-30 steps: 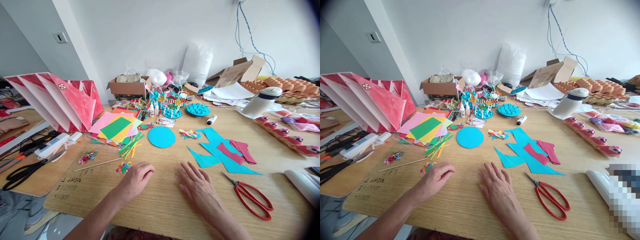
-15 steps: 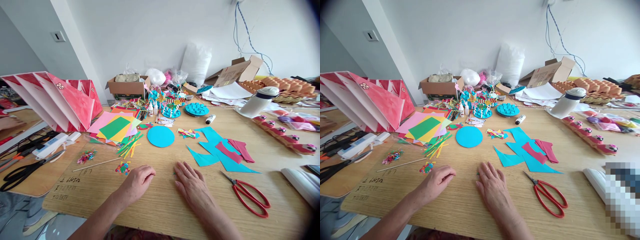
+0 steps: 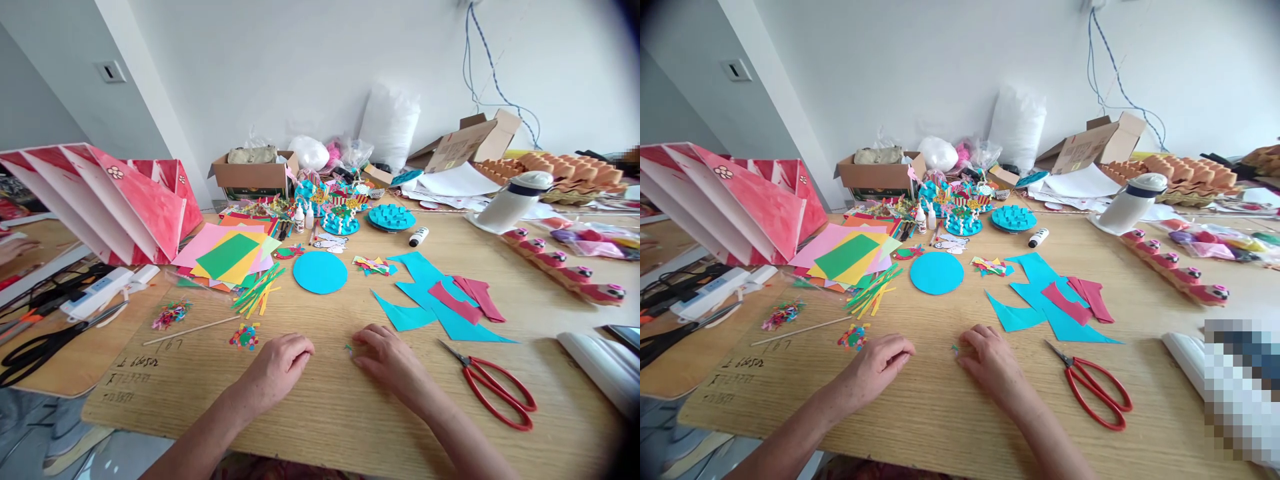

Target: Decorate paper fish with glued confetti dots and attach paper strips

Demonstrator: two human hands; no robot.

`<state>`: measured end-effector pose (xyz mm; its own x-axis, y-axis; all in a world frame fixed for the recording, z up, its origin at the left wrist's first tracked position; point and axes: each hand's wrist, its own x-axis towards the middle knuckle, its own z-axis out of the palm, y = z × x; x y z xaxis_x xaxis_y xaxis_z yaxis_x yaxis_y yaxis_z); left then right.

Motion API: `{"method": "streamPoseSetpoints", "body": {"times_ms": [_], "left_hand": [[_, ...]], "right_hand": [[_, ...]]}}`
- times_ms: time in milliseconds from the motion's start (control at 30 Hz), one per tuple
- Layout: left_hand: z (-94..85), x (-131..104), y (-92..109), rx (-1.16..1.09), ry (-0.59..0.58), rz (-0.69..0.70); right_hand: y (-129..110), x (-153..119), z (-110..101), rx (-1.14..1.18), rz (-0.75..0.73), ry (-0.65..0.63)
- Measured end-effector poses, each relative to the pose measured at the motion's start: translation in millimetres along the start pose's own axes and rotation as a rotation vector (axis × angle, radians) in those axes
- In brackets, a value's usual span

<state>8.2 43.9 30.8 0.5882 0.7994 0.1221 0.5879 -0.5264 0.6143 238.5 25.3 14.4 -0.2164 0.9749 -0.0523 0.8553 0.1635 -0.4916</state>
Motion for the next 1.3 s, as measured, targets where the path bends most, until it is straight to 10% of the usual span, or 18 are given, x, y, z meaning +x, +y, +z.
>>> {"method": "streamPoseSetpoints", "body": {"times_ms": [333,600,800,1033,1300], "left_hand": [[0.6,-4.7,0.7,0.021,-0.04,-0.009],[14.1,27.1,11.5,0.113,-0.109,0.024],[38.3,57.3,14.5,0.325,-0.23,0.164],[27.5,85.5,8.2,0.457,-0.449,0.542],[34.8,102.1,3.8,0.421,-0.528,0.647]], "right_hand": [[2.5,18.9,5.9,0.076,-0.031,0.009],[11.9,14.0,-4.3,0.223,0.094,0.297],[24.7,13.3,4.3,0.159,0.086,0.464],[25.6,10.5,8.3,0.148,0.047,0.451],[26.4,11.0,7.9,0.133,0.063,0.45]]}}
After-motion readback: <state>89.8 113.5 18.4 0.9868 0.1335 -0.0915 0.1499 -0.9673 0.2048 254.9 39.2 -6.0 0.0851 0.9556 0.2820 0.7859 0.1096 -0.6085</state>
